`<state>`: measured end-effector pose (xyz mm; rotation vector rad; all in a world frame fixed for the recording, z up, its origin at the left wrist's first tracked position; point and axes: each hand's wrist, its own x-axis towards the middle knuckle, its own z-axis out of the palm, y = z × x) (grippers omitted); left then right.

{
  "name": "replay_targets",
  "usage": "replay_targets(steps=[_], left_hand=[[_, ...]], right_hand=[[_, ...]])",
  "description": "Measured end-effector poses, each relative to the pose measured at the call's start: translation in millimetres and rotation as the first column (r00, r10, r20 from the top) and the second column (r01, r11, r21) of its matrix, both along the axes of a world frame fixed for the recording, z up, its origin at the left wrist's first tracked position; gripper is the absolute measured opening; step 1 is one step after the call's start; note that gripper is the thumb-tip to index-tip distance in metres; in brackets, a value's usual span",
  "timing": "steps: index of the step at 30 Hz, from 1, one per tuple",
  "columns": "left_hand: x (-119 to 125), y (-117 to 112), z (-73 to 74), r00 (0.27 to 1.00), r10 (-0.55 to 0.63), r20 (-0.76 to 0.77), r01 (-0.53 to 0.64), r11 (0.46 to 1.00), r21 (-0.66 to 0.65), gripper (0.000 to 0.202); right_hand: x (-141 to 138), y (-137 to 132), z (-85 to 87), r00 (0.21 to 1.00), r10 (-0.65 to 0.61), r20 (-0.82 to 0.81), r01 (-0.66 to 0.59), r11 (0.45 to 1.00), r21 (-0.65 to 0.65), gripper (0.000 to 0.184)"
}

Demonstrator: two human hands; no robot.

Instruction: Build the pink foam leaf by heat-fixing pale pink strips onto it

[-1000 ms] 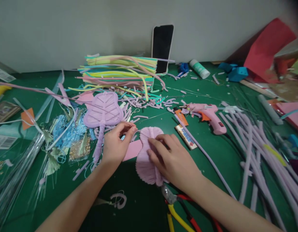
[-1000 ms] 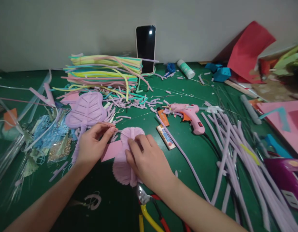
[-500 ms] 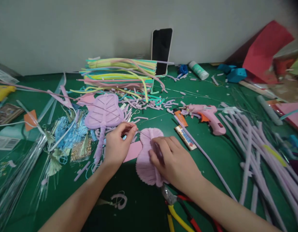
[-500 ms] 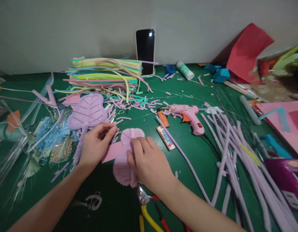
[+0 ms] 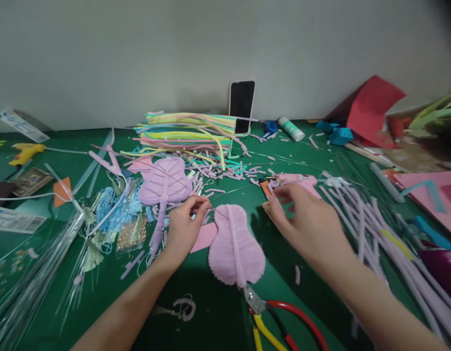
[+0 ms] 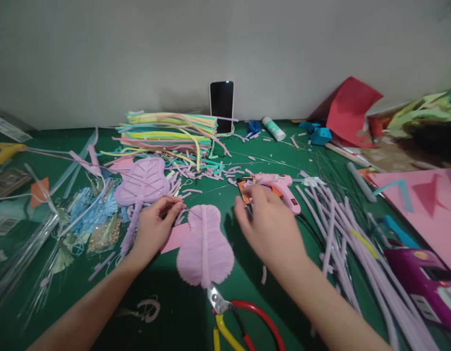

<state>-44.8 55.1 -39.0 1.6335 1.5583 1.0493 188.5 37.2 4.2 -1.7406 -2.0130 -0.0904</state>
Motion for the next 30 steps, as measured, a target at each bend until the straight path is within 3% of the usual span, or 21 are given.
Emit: replay_targets(steps=[2,4,7,13,20,30], left_hand=[[-1,0,-0.9,1.000,-0.001,0.002,0.001,1.000,0.007,0.014],[-2,1,-1.4,1.000,-0.005,0.007,0.005,1.000,0.013,0.014],[-3,1,-1.8,1.000,-0.011,0.010,0.010,1.000,0.022,0.014],[-5,1,-4.1,1.000,-0.019,-0.001,0.019,0.999,0.038,0.014],[-5,0,-2.4,1.000,-0.024,-0.002,0.024,0.999,0.047,0.014],[-6,0,-0.6,1.000,-0.027,0.002,0.027,0.998,0.055,0.015]], right_hand=[[21,9,6.4,0.981,-0.123,0.151,0.132,0.990,-0.055,0.030],[40,16,8.7,0.914,-0.218,0.342,0.268,0.958,-0.104,0.036],[57,21,4.0,0.827,-0.260,0.497,0.380,0.912,-0.155,0.049],[56,27,-13.9,0.830,-0.256,0.496,0.439,0.849,-0.296,0.058],[50,25,-14.0,0.824,-0.226,0.520,0.401,0.881,-0.252,0.056],[56,24,-34.9,0.832,-0.323,0.451,0.407,0.908,-0.102,0.052]])
